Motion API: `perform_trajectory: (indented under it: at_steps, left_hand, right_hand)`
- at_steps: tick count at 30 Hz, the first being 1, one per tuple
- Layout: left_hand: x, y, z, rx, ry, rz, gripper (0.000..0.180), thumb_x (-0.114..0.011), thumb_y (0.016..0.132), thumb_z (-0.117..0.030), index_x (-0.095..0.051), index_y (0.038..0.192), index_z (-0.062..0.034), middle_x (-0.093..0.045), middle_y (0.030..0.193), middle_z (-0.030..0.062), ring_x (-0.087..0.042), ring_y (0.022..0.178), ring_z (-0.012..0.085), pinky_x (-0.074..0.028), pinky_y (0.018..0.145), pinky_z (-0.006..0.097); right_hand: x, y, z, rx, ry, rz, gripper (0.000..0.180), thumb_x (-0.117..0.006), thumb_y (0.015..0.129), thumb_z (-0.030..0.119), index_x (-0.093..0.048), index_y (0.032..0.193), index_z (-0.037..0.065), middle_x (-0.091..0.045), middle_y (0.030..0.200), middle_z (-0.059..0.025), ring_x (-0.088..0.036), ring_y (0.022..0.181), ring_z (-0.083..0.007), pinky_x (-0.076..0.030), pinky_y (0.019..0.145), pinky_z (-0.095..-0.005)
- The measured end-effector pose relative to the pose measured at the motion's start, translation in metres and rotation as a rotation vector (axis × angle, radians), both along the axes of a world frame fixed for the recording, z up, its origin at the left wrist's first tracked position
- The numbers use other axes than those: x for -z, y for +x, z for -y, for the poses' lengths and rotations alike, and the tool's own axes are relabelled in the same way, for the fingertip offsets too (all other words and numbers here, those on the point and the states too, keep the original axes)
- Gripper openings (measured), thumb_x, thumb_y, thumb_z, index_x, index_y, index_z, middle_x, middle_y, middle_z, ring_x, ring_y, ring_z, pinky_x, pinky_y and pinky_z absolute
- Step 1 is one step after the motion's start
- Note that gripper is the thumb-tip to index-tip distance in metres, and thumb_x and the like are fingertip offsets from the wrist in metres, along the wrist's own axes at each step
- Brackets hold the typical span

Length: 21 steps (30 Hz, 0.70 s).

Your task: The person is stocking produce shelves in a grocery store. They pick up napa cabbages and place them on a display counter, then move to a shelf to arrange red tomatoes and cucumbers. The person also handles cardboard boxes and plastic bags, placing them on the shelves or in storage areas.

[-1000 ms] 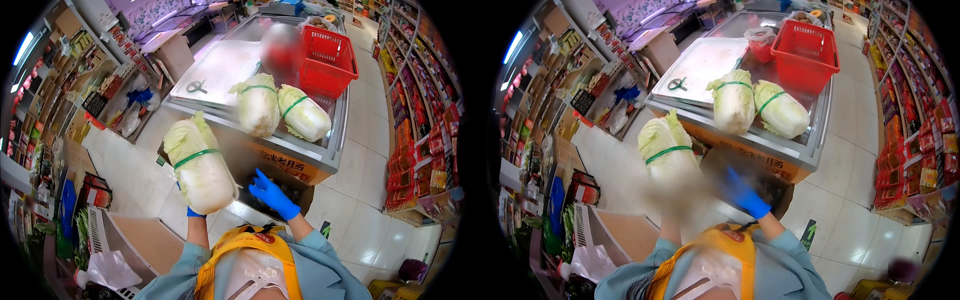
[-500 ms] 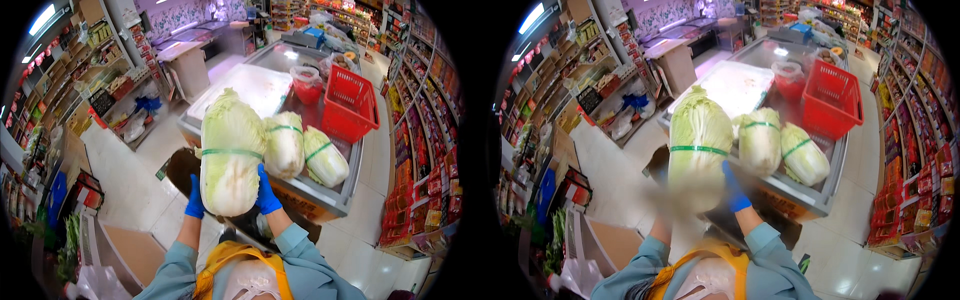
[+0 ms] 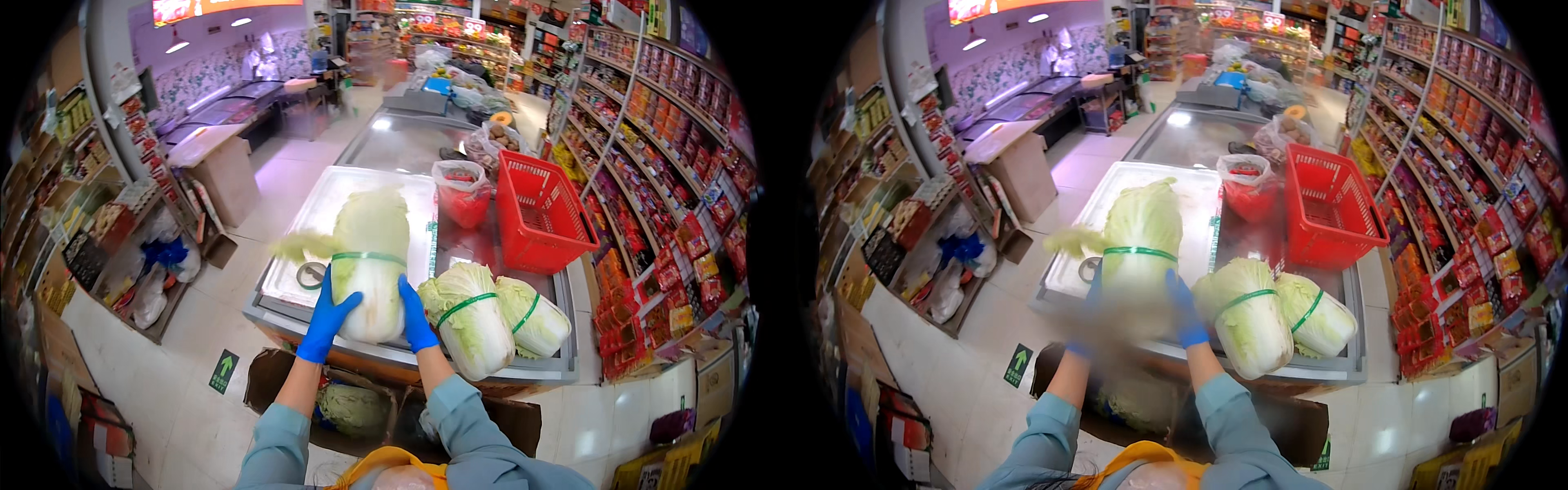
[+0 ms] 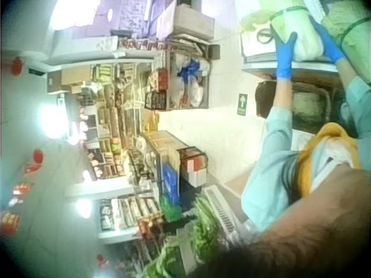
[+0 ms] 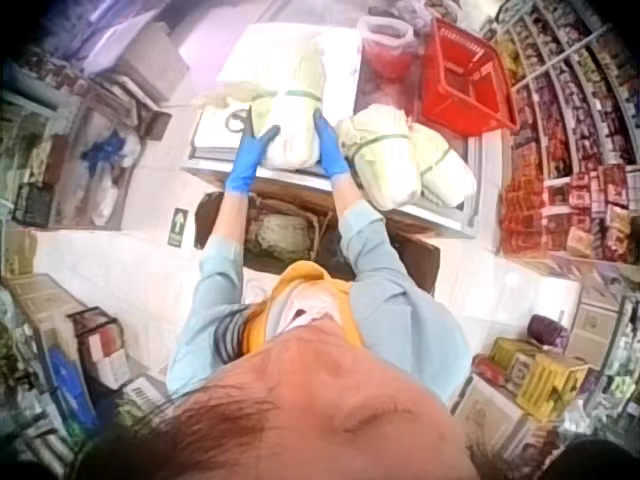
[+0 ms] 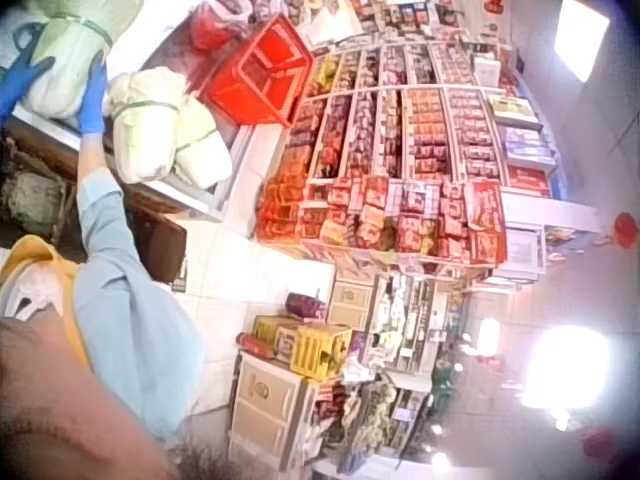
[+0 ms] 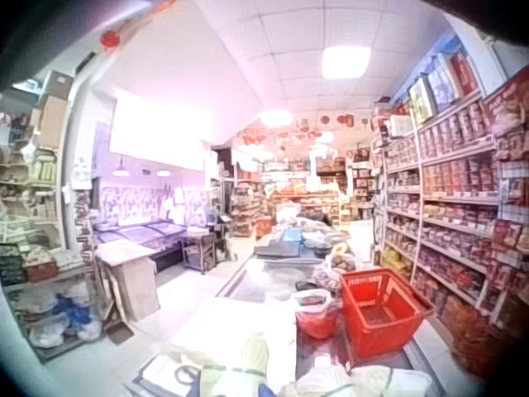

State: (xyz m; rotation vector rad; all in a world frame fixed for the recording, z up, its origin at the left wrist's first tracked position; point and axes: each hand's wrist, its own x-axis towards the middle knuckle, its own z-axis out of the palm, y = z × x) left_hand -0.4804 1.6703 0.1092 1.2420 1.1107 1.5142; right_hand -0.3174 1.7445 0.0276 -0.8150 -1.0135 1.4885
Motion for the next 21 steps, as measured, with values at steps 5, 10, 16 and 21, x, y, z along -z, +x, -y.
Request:
perform_trajectory:
  at_steps: [5, 10, 16, 21]
  left_hand:
    - [0.002, 0.006, -0.037, 0.030, -0.060, -0.392, 0.096, -0.075, 0.069, -0.031, -0.018, 0.138, 0.0050, -0.037, 0.133, 0.0224, -0.040, 0.122, 0.0296, -0.034, 0.099, 0.034]
    - [0.027, 0.010, -0.040, 0.094, -0.080, -0.193, 0.067, -0.052, 0.088, -0.032, -0.023, 0.138, 0.0005, -0.031, 0.140, 0.0162, -0.032, 0.128, 0.0235, -0.028, 0.103, 0.033]
    - [0.054, 0.024, -0.003, -0.061, -0.151, 0.225, 0.048, -0.039, 0.094, -0.035, -0.035, 0.137, -0.0143, -0.042, 0.133, 0.0061, -0.045, 0.116, 0.0178, -0.037, 0.094, 0.034]
    - [0.080, 0.073, 0.055, -0.286, -0.239, 0.323, 0.049, -0.048, 0.090, -0.033, -0.039, 0.134, -0.0114, -0.047, 0.128, 0.0068, -0.050, 0.109, 0.0197, -0.040, 0.088, 0.034]
  right_hand:
    - [0.065, -0.002, -0.015, 0.224, -0.028, 0.105, 0.048, -0.044, 0.092, 0.025, -0.033, 0.133, 0.001, -0.045, 0.126, -0.0110, -0.045, 0.113, -0.0199, -0.037, 0.095, -0.0312]
    - [0.024, 0.020, 0.024, 0.263, 0.127, 0.498, 0.046, -0.041, 0.093, 0.013, -0.029, 0.135, 0.000, -0.041, 0.131, -0.0126, -0.042, 0.117, -0.0215, -0.033, 0.100, -0.0327]
    - [0.030, 0.051, 0.115, 0.157, 0.079, 0.407, 0.045, -0.043, 0.095, 0.028, -0.043, 0.127, -0.002, -0.048, 0.125, -0.0093, -0.045, 0.112, -0.0158, -0.035, 0.097, -0.0302]
    - [0.038, 0.127, 0.191, -0.298, -0.161, 0.309, 0.038, -0.045, 0.093, 0.026, -0.051, 0.118, -0.002, -0.057, 0.113, -0.0115, -0.053, 0.103, -0.0184, -0.040, 0.091, -0.0322]
